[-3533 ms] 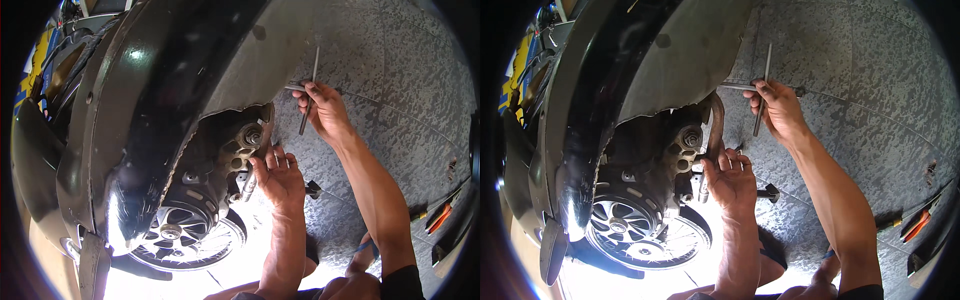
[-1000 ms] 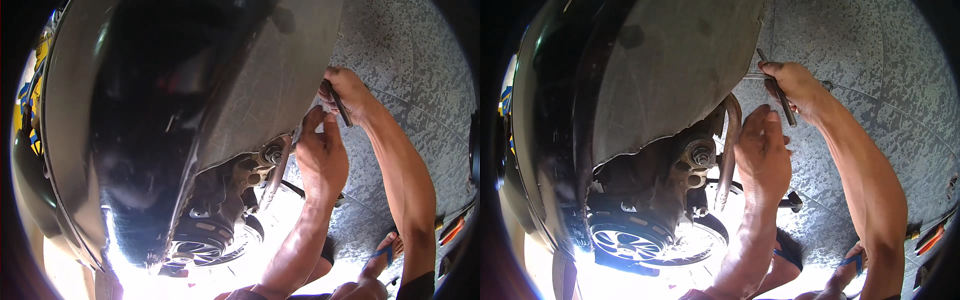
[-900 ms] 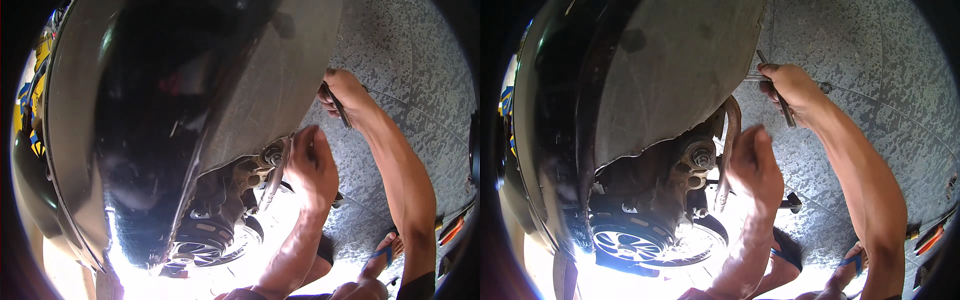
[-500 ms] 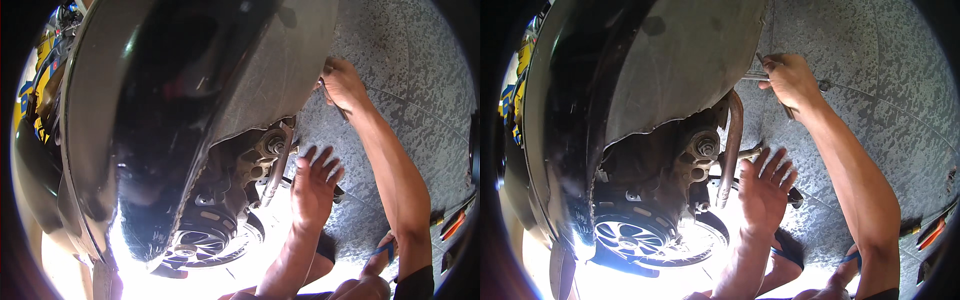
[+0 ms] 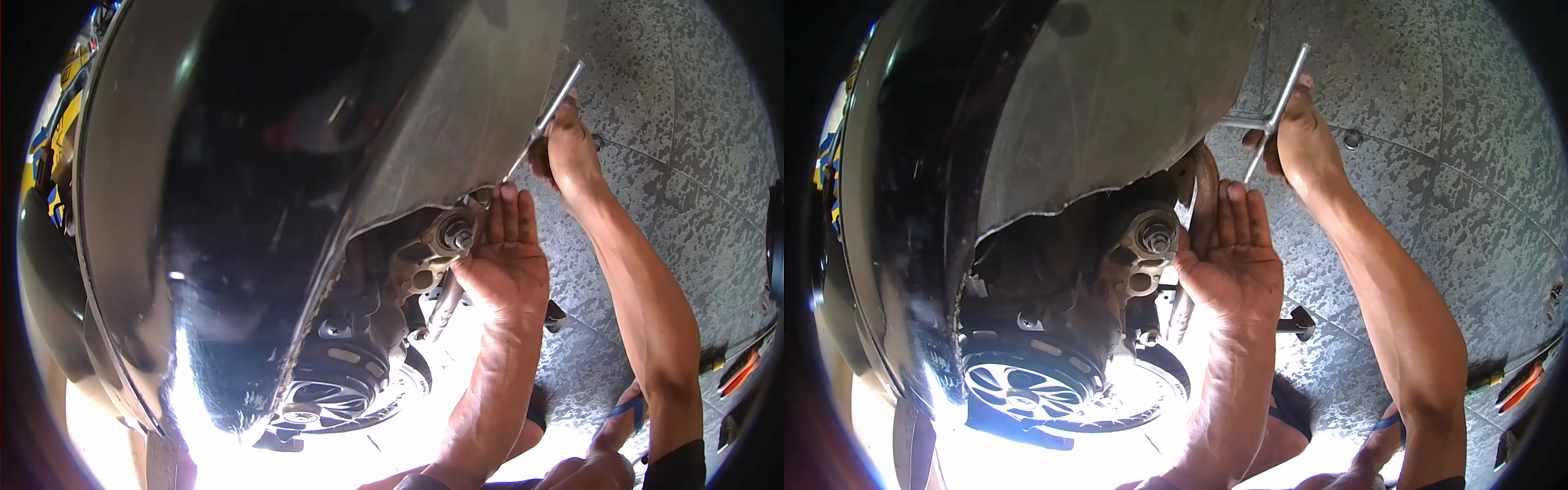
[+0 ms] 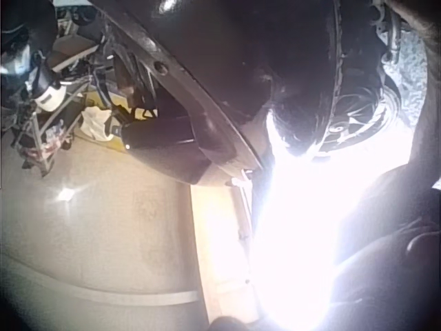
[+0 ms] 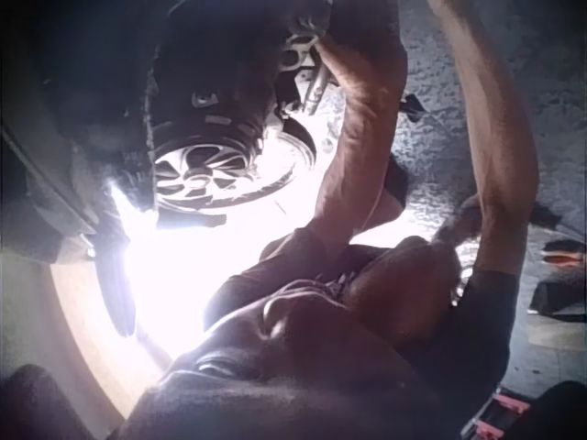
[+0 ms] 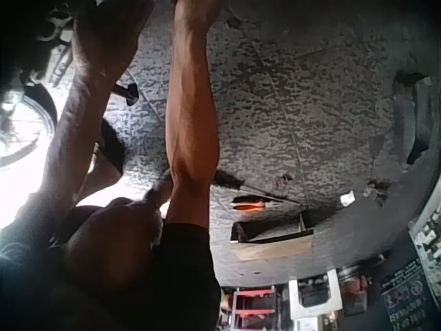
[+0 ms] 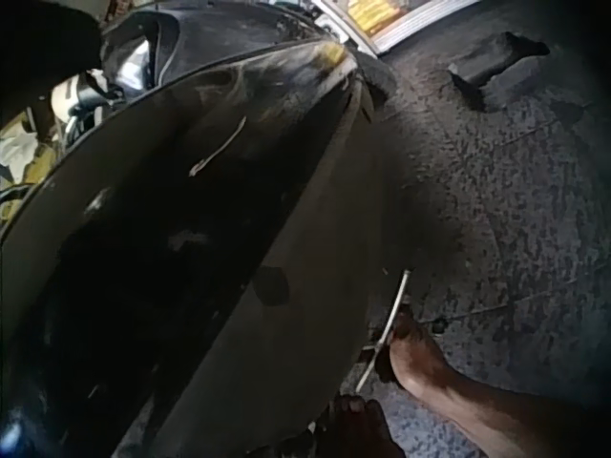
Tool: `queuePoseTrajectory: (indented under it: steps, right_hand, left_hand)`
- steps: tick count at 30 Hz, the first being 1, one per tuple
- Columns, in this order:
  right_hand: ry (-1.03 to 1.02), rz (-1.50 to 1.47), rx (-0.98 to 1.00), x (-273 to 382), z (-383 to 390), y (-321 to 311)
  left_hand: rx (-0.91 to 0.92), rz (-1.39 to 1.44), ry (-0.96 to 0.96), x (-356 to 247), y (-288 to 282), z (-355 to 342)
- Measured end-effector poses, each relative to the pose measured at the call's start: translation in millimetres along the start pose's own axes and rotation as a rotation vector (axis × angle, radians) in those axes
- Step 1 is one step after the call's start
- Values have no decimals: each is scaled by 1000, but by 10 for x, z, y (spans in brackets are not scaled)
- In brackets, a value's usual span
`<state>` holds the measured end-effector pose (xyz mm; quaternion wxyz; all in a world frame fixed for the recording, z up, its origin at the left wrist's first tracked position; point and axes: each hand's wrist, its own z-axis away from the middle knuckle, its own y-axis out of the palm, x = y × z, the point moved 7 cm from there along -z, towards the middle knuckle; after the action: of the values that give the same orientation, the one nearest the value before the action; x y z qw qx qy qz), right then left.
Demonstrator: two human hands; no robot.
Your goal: The person uses a T-handle wrench to unscrew a bolt from a metal bracket on a motorcycle while holding the bracket by hand.
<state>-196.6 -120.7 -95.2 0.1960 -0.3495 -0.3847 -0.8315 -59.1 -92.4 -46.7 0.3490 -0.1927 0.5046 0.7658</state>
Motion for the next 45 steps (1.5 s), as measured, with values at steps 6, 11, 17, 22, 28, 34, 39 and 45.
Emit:
queuePoseTrajectory:
  steps: [6,11,17,22,28,34,39,45]
  right_hand:
    - [-19,78,-108,78,99,-40]
    - [4,309,-81,-50,-96,-54]
    - [-130,323,105,62,-35,-120]
    - [148,-212,230,47,-20,79]
    - [331,-559,258,-136,-97,309]
    - [280,-679,157,-299,-228,160]
    - [221,-580,307,-269,-283,193]
    - [119,-392,280,-265,-365,124]
  left_hand:
    - [65,-52,54,-81,50,-13]
    - [-35,24,-12,-33,8,24]
    - [31,23,-24,-75,15,32]
    - [65,20,-48,4,-57,1]
    - [109,-217,-16,35,-116,7]
    - [358,-1265,471,135,547,20]
    - [117,-1258,352,237,675,-501]
    - [-12,-1083,578,193,697,-475]
